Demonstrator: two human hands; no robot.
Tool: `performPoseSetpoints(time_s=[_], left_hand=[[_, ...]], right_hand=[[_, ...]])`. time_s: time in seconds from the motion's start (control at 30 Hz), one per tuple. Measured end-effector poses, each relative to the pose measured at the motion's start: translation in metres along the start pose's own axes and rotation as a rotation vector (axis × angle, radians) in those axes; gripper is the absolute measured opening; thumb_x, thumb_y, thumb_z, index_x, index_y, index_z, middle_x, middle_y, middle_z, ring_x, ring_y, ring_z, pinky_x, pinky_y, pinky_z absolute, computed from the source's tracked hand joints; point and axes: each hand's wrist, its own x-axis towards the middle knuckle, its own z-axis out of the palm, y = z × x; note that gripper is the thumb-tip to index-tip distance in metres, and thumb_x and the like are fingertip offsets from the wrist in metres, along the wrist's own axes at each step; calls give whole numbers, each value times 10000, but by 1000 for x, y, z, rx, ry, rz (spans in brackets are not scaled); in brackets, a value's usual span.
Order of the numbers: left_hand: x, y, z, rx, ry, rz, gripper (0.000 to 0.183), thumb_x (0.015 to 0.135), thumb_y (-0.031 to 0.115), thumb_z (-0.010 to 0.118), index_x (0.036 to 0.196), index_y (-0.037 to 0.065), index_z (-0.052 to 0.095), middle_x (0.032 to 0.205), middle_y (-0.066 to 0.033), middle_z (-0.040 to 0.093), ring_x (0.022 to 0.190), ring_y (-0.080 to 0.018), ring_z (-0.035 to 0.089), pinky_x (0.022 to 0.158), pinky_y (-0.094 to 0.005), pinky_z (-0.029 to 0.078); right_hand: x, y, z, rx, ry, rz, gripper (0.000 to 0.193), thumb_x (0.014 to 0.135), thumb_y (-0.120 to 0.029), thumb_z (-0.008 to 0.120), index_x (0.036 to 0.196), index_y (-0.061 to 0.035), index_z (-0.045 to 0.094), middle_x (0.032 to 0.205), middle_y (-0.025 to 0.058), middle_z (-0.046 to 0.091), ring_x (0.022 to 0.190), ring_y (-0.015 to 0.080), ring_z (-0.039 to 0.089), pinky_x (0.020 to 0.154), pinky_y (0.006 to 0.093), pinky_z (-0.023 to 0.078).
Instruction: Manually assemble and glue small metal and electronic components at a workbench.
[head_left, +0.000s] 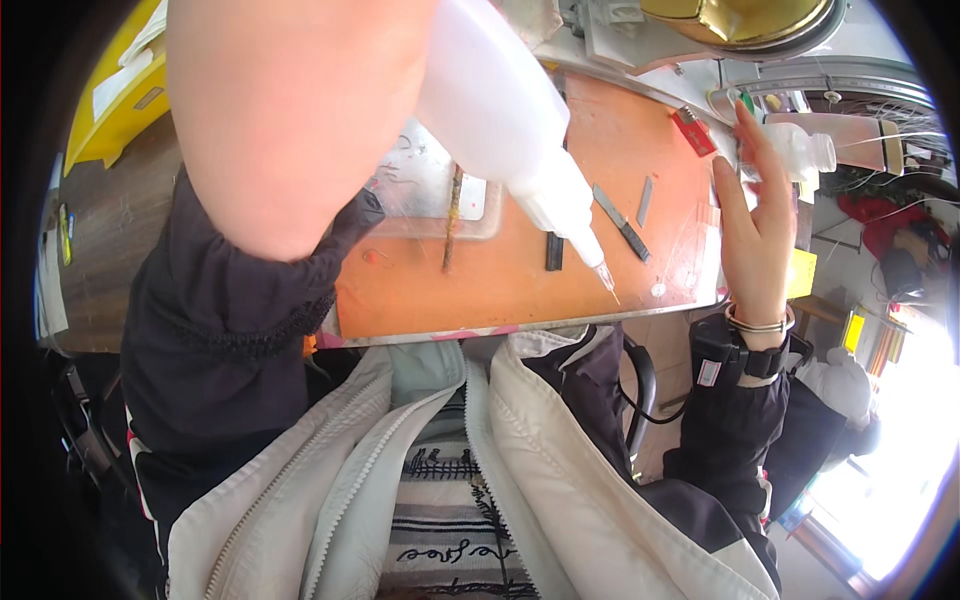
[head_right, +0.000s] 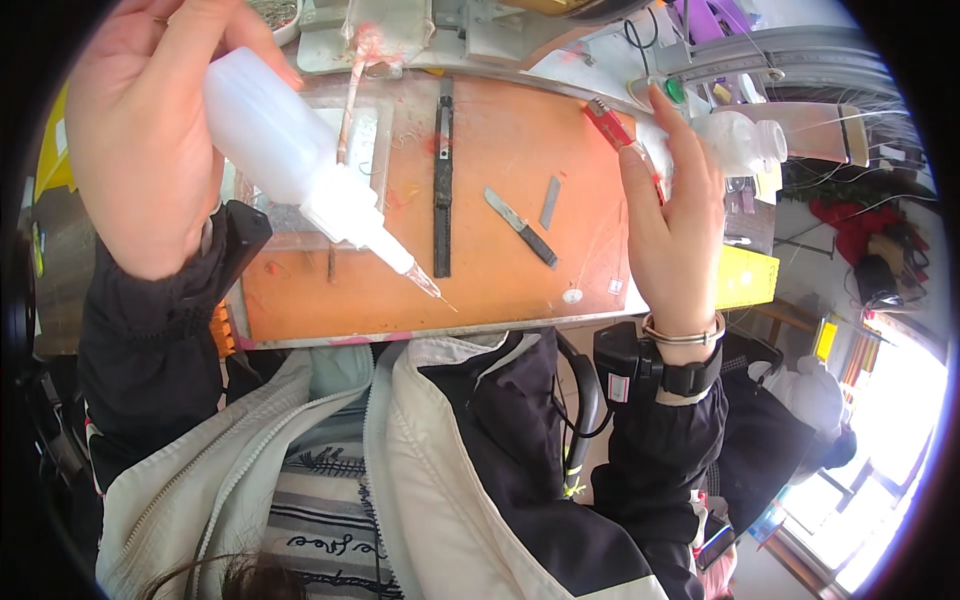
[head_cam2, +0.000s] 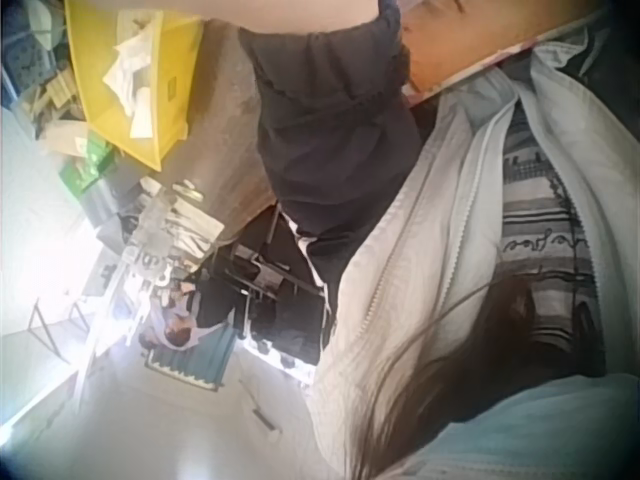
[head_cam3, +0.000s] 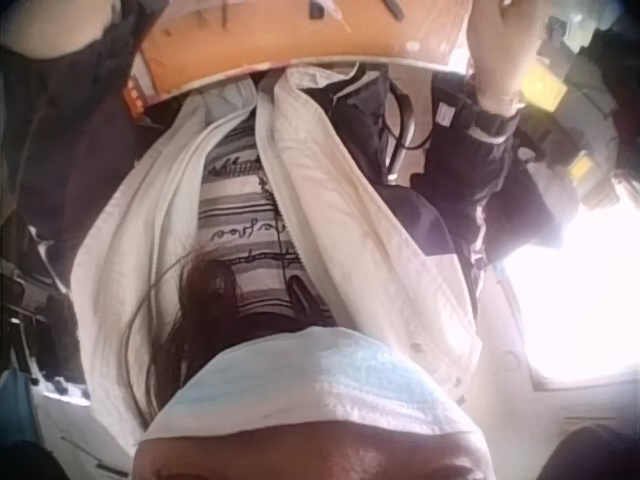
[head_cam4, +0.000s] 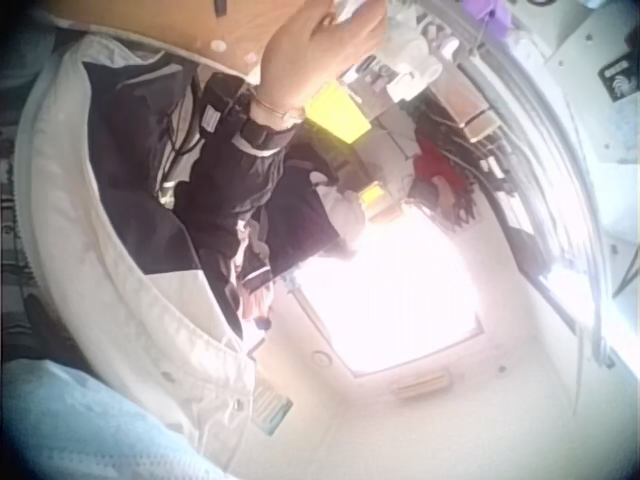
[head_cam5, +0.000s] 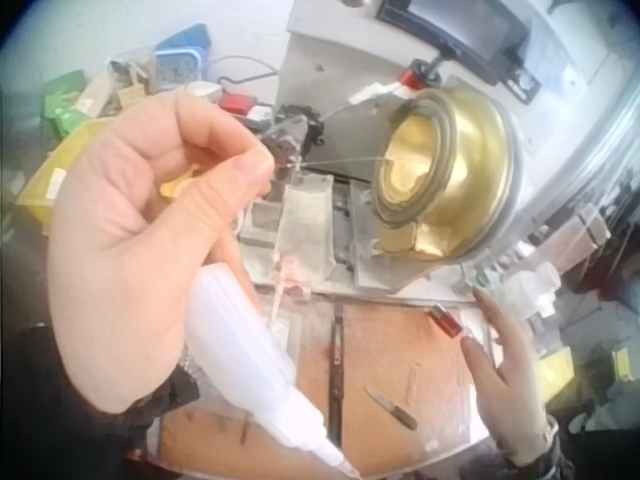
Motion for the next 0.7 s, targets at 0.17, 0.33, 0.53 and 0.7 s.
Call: performPoseSetpoints(time_s=[0.17, 0.33, 0.53, 0.7], left_hand=[[1, 9, -5, -50, -13, -49, 34, 884, 35, 535, 891, 2, 528, 775, -32, 564, 485, -58, 539, 416, -174, 409], [3, 6, 3, -105, -45, -86, 33, 884, 32, 535, 891, 1, 527, 779, -31, 557, 503, -56, 545, 428, -173, 415], [8, 1, 2, -70, -12, 5, 40, 875, 13, 551, 897, 4, 518, 792, -25, 545, 643, -63, 573, 541, -166, 448], [3, 8, 0, -119, -15, -175, 58, 876, 5, 555, 913, 14, 512, 796, -32, 553, 680, -88, 588, 578, -184, 464]], right_hand=[[28, -58, -30, 480, -215, 105, 252, 857, -112, 591, 1084, -6, 622, 849, 27, 622, 736, 60, 518, 654, 189, 385], [55, -111, -22, 438, -522, -168, 247, 780, -148, 680, 963, 11, 632, 633, -38, 454, 570, 36, 402, 506, 198, 306], [72, -127, -18, 205, -515, -384, 215, 717, -124, 741, 846, 10, 633, 541, -48, 397, 471, 34, 325, 423, 227, 227], [64, -104, -30, 363, -477, -270, 191, 763, -98, 697, 866, 46, 625, 611, -12, 531, 493, 46, 415, 424, 214, 284]])
